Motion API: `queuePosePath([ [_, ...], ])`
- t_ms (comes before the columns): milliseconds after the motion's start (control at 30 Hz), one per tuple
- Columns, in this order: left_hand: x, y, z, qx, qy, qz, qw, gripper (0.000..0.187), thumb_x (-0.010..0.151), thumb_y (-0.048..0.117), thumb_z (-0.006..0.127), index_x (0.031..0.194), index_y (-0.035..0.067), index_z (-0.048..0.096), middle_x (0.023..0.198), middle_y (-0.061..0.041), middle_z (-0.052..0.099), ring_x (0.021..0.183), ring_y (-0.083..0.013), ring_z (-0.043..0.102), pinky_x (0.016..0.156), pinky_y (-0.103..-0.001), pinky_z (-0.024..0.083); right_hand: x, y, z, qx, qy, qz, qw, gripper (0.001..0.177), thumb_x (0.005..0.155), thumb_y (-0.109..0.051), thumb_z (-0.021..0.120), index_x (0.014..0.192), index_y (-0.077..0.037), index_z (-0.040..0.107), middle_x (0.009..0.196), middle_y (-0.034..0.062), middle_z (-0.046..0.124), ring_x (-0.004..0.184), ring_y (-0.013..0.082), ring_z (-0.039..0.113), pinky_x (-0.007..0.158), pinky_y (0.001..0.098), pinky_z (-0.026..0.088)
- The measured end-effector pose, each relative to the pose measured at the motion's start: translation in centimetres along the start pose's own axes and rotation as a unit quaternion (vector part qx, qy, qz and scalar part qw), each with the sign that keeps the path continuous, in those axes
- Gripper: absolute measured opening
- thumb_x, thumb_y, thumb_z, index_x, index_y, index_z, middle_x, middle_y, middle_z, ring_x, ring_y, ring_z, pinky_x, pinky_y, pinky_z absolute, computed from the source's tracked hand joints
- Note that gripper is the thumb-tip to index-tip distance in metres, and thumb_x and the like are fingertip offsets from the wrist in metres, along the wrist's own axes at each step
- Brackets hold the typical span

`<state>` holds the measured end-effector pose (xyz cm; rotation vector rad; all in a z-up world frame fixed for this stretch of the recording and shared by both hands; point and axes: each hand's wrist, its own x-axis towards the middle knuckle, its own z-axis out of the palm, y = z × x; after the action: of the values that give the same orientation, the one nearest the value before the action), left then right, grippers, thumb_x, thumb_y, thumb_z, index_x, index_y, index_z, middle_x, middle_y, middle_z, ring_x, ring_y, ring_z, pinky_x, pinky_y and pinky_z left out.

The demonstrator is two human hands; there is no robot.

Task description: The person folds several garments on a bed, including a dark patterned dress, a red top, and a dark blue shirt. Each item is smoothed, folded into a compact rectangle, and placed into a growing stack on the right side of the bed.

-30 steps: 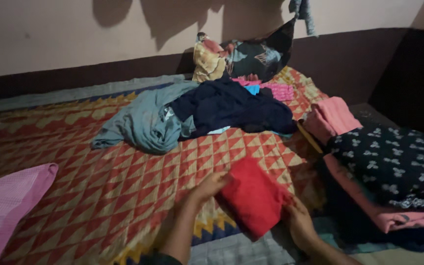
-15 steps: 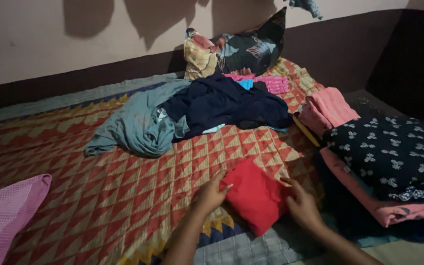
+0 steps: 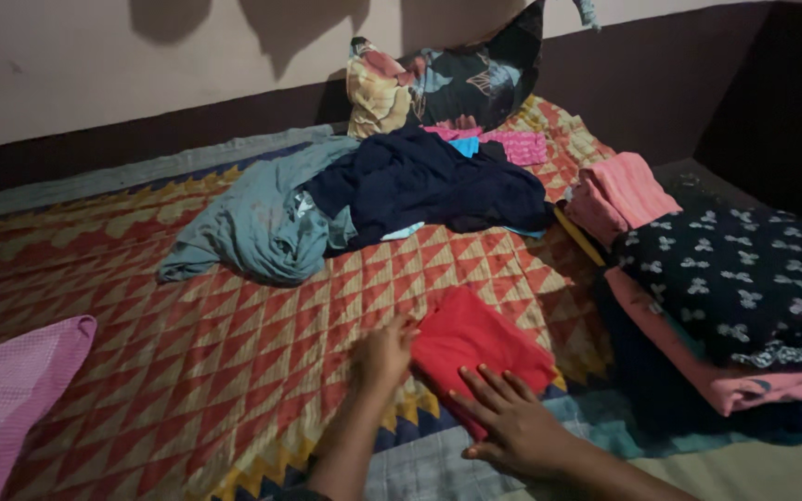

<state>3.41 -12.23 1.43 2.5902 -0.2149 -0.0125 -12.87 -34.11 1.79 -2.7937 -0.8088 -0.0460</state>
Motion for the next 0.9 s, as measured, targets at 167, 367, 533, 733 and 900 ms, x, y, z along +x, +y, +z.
queuePosePath([
  [167, 0.9, -1.4, 0.2, 0.007, 0.16, 0.104, 0.982, 0.035, 0.097, 0.035, 0.059, 0.127, 0.018, 0.07, 0.122, -0.017, 0.069, 0.107, -0.0368, 0.068, 0.093, -0.048, 0.055, -0.3, -0.1, 0.5, -0.01, 0.013, 0.005, 1.0, 0.085, 0.091, -0.065, 0.064, 0.156, -0.018, 0.036, 0.166, 0.0197, 0.023, 0.149, 0.0454, 0.021, 0.113, 0.0626, 0.019],
  [367, -2.6, 1.9, 0.1, -0.013, 0.056, 0.238, 0.97, 0.042, 0.105, 0.039, 0.043, 0.135, 0.014, 0.059, 0.142, -0.01, 0.058, 0.136, -0.0301, 0.05, 0.109, -0.047, 0.04, -0.2, 0.0, 0.5, -0.018, 0.035, -0.013, 0.999, 0.086, 0.09, -0.066, 0.063, 0.156, -0.018, 0.036, 0.163, 0.0221, 0.025, 0.148, 0.0462, 0.023, 0.113, 0.0632, 0.02],
  [533, -2.8, 2.6, 3.5, 0.029, -0.055, 0.346, 0.936, 0.053, 0.107, 0.044, 0.042, 0.149, 0.013, 0.049, 0.161, -0.011, 0.043, 0.15, -0.0284, 0.035, 0.123, -0.047, 0.026, 0.0, 0.6, 0.3, 0.002, -0.002, -0.005, 1.0, 0.087, 0.088, -0.068, 0.064, 0.156, -0.021, 0.036, 0.163, 0.0228, 0.024, 0.15, 0.0455, 0.019, 0.115, 0.0614, 0.018],
  [733, -2.5, 1.6, 4.3, 0.075, -0.063, 0.33, 0.939, 0.057, 0.106, 0.047, 0.036, 0.155, 0.018, 0.044, 0.165, -0.012, 0.032, 0.153, -0.0313, 0.027, 0.121, -0.059, 0.019, -0.1, 2.4, 0.8, 0.099, -0.017, 0.034, 0.994, 0.083, 0.087, -0.066, 0.065, 0.151, -0.019, 0.04, 0.168, 0.0154, 0.022, 0.157, 0.0364, 0.014, 0.12, 0.0559, 0.015],
  [900, -2.6, 2.6, 3.2, 0.08, -0.096, 0.238, 0.963, 0.062, 0.103, 0.053, 0.035, 0.156, 0.021, 0.038, 0.168, -0.007, 0.019, 0.155, -0.0278, 0.017, 0.115, -0.073, 0.005, 0.6, 4.6, 1.8, 0.012, 0.09, 0.048, 0.995, 0.086, 0.09, -0.06, 0.062, 0.159, -0.017, 0.035, 0.167, 0.0145, 0.022, 0.154, 0.0332, 0.017, 0.119, 0.0556, 0.012],
])
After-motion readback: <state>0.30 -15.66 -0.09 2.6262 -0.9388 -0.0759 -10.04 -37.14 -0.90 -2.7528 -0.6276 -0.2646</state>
